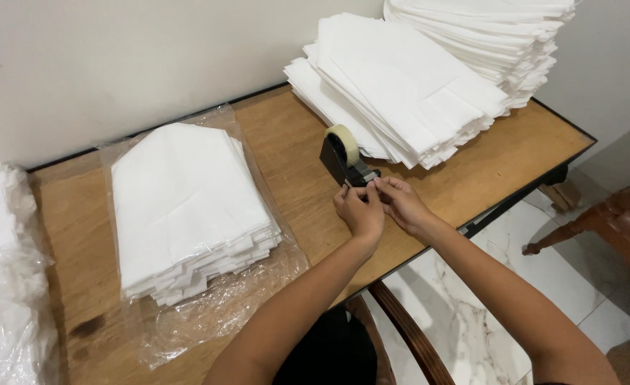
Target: Folding white bags and packing them into clear plastic sleeves, then sealing the package with tape.
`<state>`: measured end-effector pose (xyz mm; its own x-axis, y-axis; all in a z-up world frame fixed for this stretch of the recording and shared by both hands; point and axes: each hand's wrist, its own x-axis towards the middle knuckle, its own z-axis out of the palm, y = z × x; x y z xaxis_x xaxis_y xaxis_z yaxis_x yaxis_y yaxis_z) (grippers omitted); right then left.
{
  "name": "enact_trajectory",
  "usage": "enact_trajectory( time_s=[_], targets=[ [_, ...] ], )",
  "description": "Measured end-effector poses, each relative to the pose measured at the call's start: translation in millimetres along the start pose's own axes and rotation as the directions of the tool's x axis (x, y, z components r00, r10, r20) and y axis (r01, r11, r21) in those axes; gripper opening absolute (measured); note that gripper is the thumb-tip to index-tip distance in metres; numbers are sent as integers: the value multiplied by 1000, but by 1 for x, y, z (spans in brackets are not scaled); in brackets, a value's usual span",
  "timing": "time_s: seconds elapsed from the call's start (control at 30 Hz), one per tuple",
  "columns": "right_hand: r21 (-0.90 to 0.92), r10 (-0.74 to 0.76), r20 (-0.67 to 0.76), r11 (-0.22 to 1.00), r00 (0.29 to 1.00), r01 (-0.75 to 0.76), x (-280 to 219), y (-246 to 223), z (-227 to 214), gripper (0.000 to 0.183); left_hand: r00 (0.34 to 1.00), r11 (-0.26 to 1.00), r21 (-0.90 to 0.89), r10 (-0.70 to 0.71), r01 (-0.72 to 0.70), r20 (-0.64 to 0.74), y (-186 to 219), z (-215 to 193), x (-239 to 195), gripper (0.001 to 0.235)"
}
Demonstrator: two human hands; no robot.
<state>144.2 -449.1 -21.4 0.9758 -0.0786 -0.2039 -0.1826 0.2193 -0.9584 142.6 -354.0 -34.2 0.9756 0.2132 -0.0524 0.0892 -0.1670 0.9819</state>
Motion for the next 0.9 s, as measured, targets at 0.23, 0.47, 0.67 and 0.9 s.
enact_trajectory(
  time_s=[0.23,0.47,0.67,0.9],
  targets=[
    [3,5,1,1000,1000,-5,-2,-2,0,23,1000,1000,24,13,-13,-7,3,-1,-2,24],
    [15,15,-18,1000,1000,-15,-1,-1,2,18,999,999,16,38,-38,16,-4,-3,3,23],
    [-26,-19,-59,1000,998,18,-13,3,8,16,993,998,-41,57,-53,102,-11,-18,3,22],
    [-124,-188,-170,978,967,168,-66,-19,51,11,965,996,-81,50,-30,256,32,-85,-35,21]
  ],
)
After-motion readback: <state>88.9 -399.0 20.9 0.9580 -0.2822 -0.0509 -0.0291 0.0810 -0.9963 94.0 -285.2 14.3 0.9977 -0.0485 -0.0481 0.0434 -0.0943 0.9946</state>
